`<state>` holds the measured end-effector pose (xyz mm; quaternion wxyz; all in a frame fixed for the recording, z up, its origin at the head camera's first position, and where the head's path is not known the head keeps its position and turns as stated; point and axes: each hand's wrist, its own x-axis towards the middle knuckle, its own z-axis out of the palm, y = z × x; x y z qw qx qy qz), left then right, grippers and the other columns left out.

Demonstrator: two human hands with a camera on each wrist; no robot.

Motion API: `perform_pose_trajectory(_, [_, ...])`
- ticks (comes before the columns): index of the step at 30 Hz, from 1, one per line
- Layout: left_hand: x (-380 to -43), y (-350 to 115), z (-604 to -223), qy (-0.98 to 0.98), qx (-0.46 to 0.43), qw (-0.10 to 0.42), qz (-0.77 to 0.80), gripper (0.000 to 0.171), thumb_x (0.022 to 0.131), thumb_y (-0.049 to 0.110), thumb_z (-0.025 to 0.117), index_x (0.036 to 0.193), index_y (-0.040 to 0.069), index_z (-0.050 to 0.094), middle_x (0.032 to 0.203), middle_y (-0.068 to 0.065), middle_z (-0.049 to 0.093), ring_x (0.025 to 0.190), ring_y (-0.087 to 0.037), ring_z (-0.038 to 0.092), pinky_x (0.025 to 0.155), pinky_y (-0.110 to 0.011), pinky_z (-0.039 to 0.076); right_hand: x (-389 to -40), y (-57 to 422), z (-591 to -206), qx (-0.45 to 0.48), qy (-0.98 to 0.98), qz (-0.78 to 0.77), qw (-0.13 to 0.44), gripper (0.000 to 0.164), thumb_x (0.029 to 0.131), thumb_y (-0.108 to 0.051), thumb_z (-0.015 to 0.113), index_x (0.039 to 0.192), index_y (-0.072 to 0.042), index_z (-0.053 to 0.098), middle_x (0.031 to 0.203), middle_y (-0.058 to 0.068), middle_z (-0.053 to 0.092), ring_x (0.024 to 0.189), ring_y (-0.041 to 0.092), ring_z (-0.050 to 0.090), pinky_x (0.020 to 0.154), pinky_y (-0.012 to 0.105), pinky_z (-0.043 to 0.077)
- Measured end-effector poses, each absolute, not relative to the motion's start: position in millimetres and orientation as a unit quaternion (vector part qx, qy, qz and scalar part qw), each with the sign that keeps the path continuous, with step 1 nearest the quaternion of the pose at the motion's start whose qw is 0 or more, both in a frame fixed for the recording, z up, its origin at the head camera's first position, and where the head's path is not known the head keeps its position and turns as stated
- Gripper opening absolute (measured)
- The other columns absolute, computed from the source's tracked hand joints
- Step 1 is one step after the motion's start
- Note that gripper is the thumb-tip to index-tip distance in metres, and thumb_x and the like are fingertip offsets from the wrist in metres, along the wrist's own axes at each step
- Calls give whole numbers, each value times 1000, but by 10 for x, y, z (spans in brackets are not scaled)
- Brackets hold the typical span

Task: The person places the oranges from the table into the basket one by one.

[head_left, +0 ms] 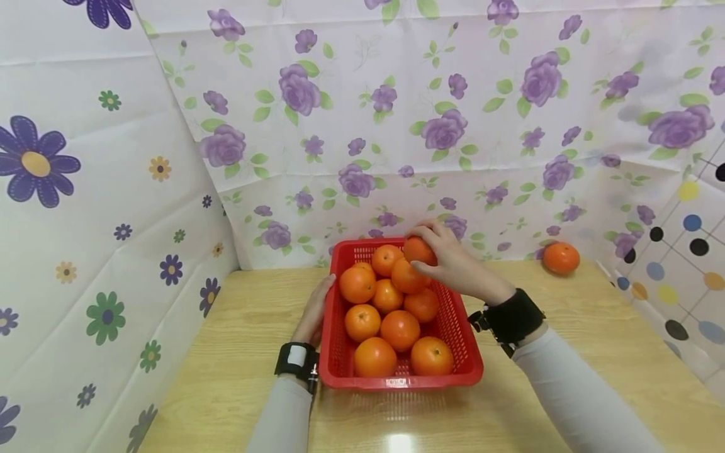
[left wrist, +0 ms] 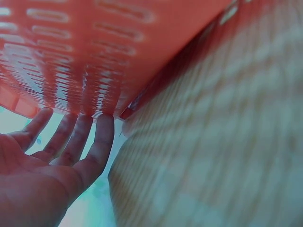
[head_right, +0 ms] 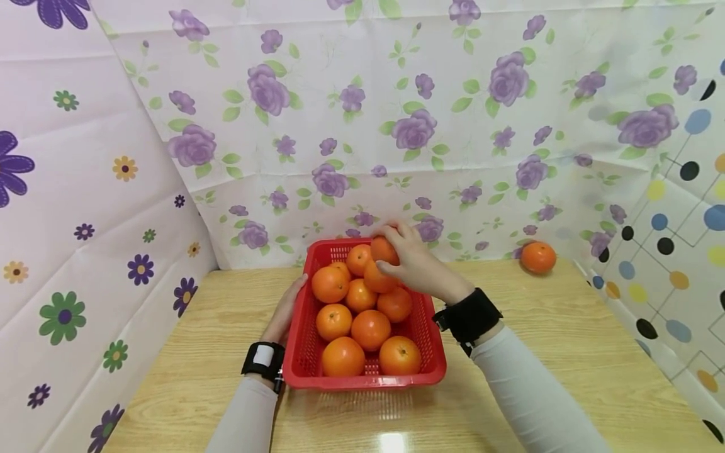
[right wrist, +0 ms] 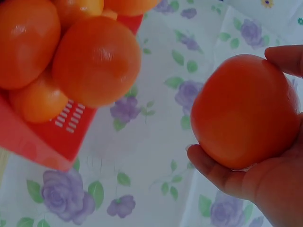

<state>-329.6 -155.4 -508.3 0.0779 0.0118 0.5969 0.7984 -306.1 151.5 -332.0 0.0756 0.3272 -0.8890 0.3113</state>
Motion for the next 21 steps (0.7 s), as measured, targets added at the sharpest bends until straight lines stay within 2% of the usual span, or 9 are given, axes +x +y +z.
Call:
perform_pose_trajectory(9, [-3288,-1560,-5081,597,13,80,798,58,105,56,52,151,21,48,149,-7,54,133,-23,55,106,-43,52,-3001,1352,-3358,376,-879,292,1,41,101,-20,71,138,-18,54,146,10,38,130,35,40,106,56,46])
perform_pose_trajectory(16, [-3289,-1561,-5082,604,21,85,792,59,105,58,49,153,23,46,149,-6,54,132,-24,57,102,-44,54,-3007,1250,-3415,413,-870,268,-25,40,100,-15,71,136,-18,53,141,9,40,127,36,43,104,52,50])
perform_pose_trajectory(21, [-3290,-1557,-5090,597,21,77,798,59,106,55,50,153,21,47,149,-7,54,131,-23,57,103,-43,54,-3005,1143,-3456,431,-870,237,-32,39,98,-12,73,132,-15,55,141,11,40,125,38,39,104,54,44])
